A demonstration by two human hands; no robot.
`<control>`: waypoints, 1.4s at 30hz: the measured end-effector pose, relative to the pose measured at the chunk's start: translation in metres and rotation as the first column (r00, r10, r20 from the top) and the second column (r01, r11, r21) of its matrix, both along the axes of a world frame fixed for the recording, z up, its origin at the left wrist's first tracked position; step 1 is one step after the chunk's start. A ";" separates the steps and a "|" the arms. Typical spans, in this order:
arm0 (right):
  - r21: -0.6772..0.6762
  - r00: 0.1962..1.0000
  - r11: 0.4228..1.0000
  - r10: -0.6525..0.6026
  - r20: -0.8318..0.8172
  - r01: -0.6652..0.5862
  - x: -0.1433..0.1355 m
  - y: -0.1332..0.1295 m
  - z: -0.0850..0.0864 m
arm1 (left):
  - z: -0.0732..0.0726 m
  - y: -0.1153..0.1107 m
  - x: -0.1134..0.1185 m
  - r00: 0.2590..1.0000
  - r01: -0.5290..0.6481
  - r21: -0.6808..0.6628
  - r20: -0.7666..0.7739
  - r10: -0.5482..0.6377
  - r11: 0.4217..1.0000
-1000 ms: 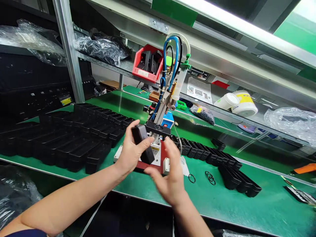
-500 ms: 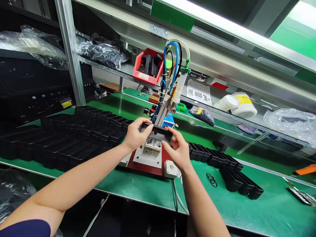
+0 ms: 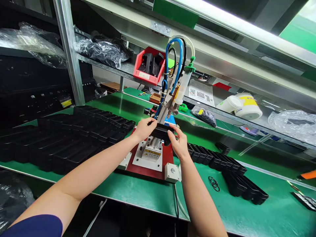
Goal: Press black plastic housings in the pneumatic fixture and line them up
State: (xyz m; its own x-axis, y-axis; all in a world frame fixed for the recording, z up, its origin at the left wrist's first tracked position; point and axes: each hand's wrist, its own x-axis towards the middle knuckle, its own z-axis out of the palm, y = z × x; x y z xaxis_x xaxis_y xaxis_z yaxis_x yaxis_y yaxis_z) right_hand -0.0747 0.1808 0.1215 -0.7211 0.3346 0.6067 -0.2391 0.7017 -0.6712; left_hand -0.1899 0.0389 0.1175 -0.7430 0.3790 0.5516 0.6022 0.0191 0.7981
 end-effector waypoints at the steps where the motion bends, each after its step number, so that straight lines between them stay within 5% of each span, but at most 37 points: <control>1: 0.020 0.999 0.999 -0.034 -0.014 0.034 -0.003 -0.003 0.001 | 0.000 0.000 0.001 1.000 -0.004 -0.003 -0.002 0.004 1.000; 5: 0.105 0.981 0.981 -0.146 -0.129 0.160 -0.015 -0.010 -0.003 | 0.001 0.000 0.003 0.999 -0.032 -0.004 -0.031 0.031 0.999; 12: 0.021 0.968 0.988 -0.143 -0.208 0.150 -0.024 -0.010 -0.020 | 0.002 -0.001 0.002 0.993 -0.025 0.017 -0.115 0.026 1.000; 33: -0.007 0.939 0.981 -0.186 -0.290 0.192 -0.036 -0.007 -0.028 | 0.005 0.000 0.003 0.983 -0.165 -0.131 -0.106 0.152 0.978; 42: -0.019 0.942 0.985 -0.171 -0.288 0.173 -0.037 -0.009 -0.026 | -0.007 0.002 0.001 0.985 -0.108 0.046 -0.131 0.113 0.993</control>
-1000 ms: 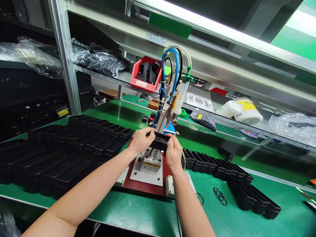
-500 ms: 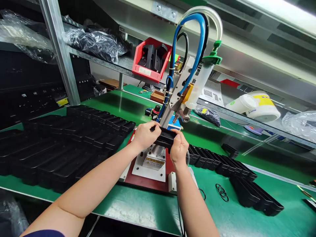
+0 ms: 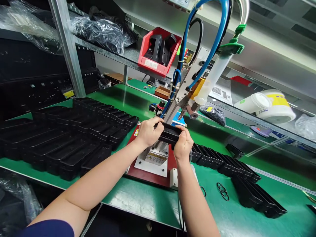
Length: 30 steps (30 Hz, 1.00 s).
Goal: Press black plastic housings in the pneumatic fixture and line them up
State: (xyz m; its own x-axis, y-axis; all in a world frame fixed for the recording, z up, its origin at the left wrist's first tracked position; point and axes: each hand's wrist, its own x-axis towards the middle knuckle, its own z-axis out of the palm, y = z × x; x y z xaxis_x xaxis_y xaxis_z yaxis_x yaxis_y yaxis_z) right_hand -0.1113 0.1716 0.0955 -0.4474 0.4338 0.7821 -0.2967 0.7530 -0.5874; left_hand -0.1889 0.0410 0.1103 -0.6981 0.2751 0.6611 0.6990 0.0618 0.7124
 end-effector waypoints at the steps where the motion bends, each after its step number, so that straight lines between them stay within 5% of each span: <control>1: 0.009 1.000 1.000 0.000 -0.009 0.000 0.000 -0.001 0.000 | -0.001 0.000 0.000 1.000 0.009 0.011 0.002 -0.009 1.000; 6: 0.025 0.999 1.000 0.008 -0.043 -0.007 0.002 -0.003 -0.001 | -0.001 -0.002 0.001 1.000 0.026 -0.004 -0.014 -0.026 1.000; 13: 0.019 1.000 1.000 0.005 0.007 -0.005 0.001 0.000 -0.003 | 0.012 -0.005 -0.001 0.997 -0.075 -0.251 -0.005 0.076 0.965; 21: -0.158 0.995 0.982 0.104 -0.002 -0.103 0.000 0.001 -0.001 | 0.034 -0.007 0.006 0.977 -0.210 -0.441 -0.074 0.199 0.872; 30: -0.275 0.993 0.954 0.118 -0.024 -0.120 -0.005 0.006 -0.005 | 0.040 -0.005 0.006 0.981 -0.187 -0.499 -0.045 0.190 0.846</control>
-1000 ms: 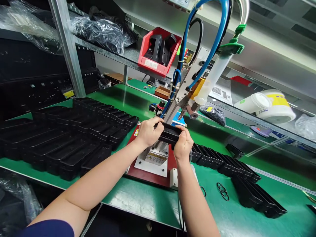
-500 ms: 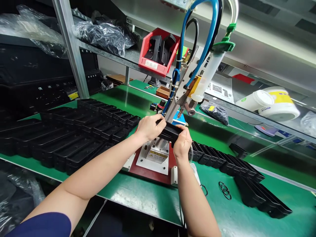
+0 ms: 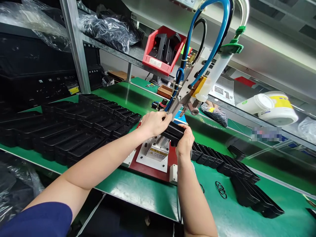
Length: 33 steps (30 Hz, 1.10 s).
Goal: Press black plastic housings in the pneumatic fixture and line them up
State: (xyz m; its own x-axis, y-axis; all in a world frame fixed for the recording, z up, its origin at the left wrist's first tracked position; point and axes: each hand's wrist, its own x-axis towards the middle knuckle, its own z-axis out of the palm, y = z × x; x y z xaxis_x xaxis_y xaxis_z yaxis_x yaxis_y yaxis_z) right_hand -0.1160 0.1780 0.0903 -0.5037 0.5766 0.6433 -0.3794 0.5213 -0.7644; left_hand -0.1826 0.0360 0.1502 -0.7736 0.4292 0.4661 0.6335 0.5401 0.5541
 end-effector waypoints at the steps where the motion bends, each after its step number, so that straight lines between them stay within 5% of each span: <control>1: 0.015 1.000 1.000 -0.007 0.002 0.007 0.001 -0.001 0.000 | -0.002 0.000 -0.001 1.000 0.012 0.015 -0.003 -0.012 1.000; 12: 0.258 0.989 0.958 -0.142 0.042 0.126 0.013 -0.005 0.010 | -0.026 0.006 -0.012 0.982 0.169 0.268 0.040 -0.186 0.948; 25: 0.121 0.999 0.992 -0.031 -0.018 0.033 0.009 -0.006 0.003 | -0.035 0.004 -0.003 0.976 0.151 0.336 0.100 -0.194 0.930; 33: -0.109 0.997 0.991 0.071 -0.008 -0.072 0.007 -0.010 0.006 | -0.023 0.000 -0.008 0.906 0.269 0.434 0.188 -0.378 0.860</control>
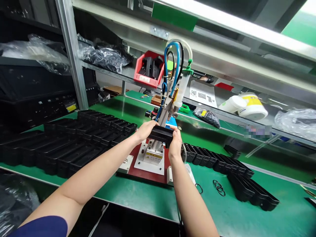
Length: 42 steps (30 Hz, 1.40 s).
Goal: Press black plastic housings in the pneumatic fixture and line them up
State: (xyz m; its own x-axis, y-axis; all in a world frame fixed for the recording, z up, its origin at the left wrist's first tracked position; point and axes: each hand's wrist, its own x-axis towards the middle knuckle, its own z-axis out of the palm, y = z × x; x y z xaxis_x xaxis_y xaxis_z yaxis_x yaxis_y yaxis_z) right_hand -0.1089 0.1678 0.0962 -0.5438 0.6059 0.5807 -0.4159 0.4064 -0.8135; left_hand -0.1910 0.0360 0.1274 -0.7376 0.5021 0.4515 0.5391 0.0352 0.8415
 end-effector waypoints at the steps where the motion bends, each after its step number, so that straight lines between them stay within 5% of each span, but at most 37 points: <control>1: -0.009 0.999 0.999 -0.037 -0.033 0.037 -0.002 -0.001 0.002 | 0.002 0.001 0.000 1.000 0.005 0.027 0.021 -0.005 1.000; 9: 0.116 0.967 0.979 -0.141 -0.210 0.168 0.017 -0.015 0.016 | 0.012 -0.007 0.027 0.998 0.046 0.187 0.040 -0.054 0.981; 16: 0.400 0.911 0.860 -0.158 -0.381 0.316 0.090 -0.027 -0.008 | 0.015 -0.044 0.088 0.915 0.335 0.165 0.180 -0.362 0.928; 20: 0.591 0.891 0.708 -0.119 -0.439 0.386 0.115 -0.031 -0.021 | 0.004 -0.040 0.108 0.916 0.176 0.191 0.326 -0.231 0.966; 23: 0.640 0.879 0.643 -0.114 -0.464 0.421 0.125 -0.031 -0.029 | -0.008 -0.034 0.118 0.961 0.084 0.143 0.249 -0.118 0.986; 26: 0.660 0.870 0.626 -0.061 -0.489 0.415 0.133 -0.033 -0.036 | -0.018 -0.034 0.126 0.986 0.046 0.138 0.150 -0.067 0.989; 29: 0.659 0.891 0.673 -0.002 -0.453 0.337 0.146 -0.044 -0.038 | -0.022 -0.037 0.132 0.996 0.022 0.185 0.078 -0.037 0.983; 31: 0.580 0.933 0.785 0.003 -0.359 0.220 0.156 -0.056 -0.033 | -0.023 -0.041 0.136 0.999 -0.018 0.192 0.034 0.011 0.981; 34: 0.178 0.972 0.984 0.044 -0.229 -0.003 0.169 -0.071 -0.021 | -0.023 -0.048 0.145 0.983 -0.084 0.238 -0.139 0.120 0.968; 37: -0.214 0.987 0.970 0.090 -0.134 -0.118 0.171 -0.075 -0.011 | -0.024 -0.054 0.159 0.892 -0.075 0.313 -0.403 0.204 0.947; 42: -0.302 0.985 0.939 0.139 -0.106 -0.165 0.165 -0.070 -0.009 | -0.026 -0.059 0.175 0.780 -0.072 0.357 -0.562 0.276 0.931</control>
